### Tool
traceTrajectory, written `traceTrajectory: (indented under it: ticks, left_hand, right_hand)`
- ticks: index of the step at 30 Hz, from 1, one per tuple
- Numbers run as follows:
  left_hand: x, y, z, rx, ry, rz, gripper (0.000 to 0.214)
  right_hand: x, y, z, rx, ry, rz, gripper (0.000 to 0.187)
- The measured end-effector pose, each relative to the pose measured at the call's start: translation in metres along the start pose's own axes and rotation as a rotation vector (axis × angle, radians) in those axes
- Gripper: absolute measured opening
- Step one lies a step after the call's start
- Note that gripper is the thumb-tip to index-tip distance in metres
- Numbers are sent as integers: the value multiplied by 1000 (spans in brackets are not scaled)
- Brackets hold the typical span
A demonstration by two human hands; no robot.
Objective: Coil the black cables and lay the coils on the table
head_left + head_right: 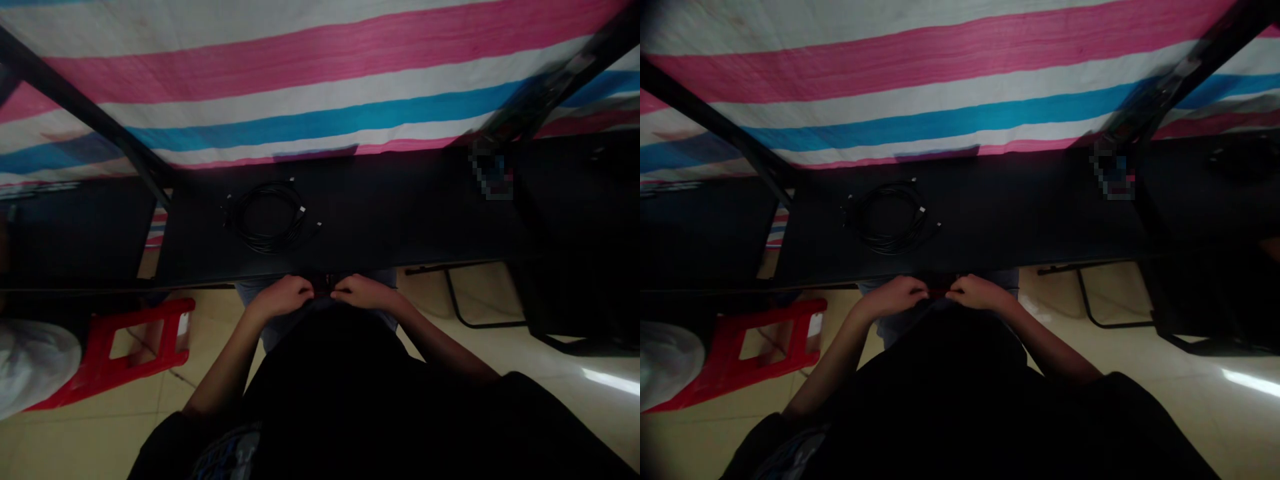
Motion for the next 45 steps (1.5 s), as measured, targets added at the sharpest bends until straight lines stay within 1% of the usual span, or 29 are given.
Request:
traceTrajectory:
  ticks: [2,4,6,8,10,12,15,17,19,21,24,26,28,30,32,36,39,41,45]
  left_hand:
    - [7,-8,-3,69,19,-30,30]
    - [16,-16,-15,129,-7,-60,38]
    - [24,-20,-29,186,-46,-112,41]
    - [29,-20,-39,205,-63,-147,41]
    - [25,-18,-40,179,-49,-125,37]
    - [12,-9,-33,152,-26,-80,32]
    - [-12,12,-22,133,-28,-8,27]
    - [-23,26,-21,125,-49,29,27]
    - [-25,34,-25,138,-69,34,30]
    - [-19,36,-32,173,-81,-14,37]
    - [-5,30,-39,244,-76,-167,44]
    - [-2,28,-37,284,-54,-272,41]
    - [-5,29,-31,313,-34,-319,38]
    - [-11,32,-25,331,-29,-307,38]
    - [-14,36,-23,342,-37,-277,38]
    - [-10,41,-35,347,-54,-280,36]
    - [-11,47,-46,317,-40,-293,31]
    - [-19,53,-47,289,-12,-259,25]
    - [-31,62,-38,254,29,-164,23]
  right_hand:
    - [0,-1,8,-112,-20,4,38]
    - [1,-2,19,-164,-10,24,38]
    - [3,-3,30,-132,24,37,37]
    - [4,-3,36,-94,48,42,36]
    - [1,-1,32,-88,40,42,36]
    - [-6,5,19,-56,12,40,36]
    - [-16,17,3,55,26,49,34]
    - [-18,22,1,126,83,67,31]
    - [-15,22,6,167,136,88,30]
    - [-8,18,15,183,169,91,32]
    - [-2,16,23,136,149,40,32]
    - [-4,21,18,73,91,-17,31]
    - [-8,27,8,21,20,-48,33]
    - [-12,31,1,10,-14,-35,36]
    - [-12,30,2,38,9,5,36]
    - [-2,18,27,98,115,35,30]
    - [1,17,38,108,136,17,29]
    - [-2,23,35,93,115,-1,28]
    - [-11,32,25,51,77,-19,24]
Point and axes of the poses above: each hand's wrist, its own x-axis away from the middle knuckle, its own y-axis out of the palm, z = x × y, the point moved 6 cm from there along -x, towards the middle knuckle, and after that the axes turned 8 degrees about z, right-handed, at the moved point
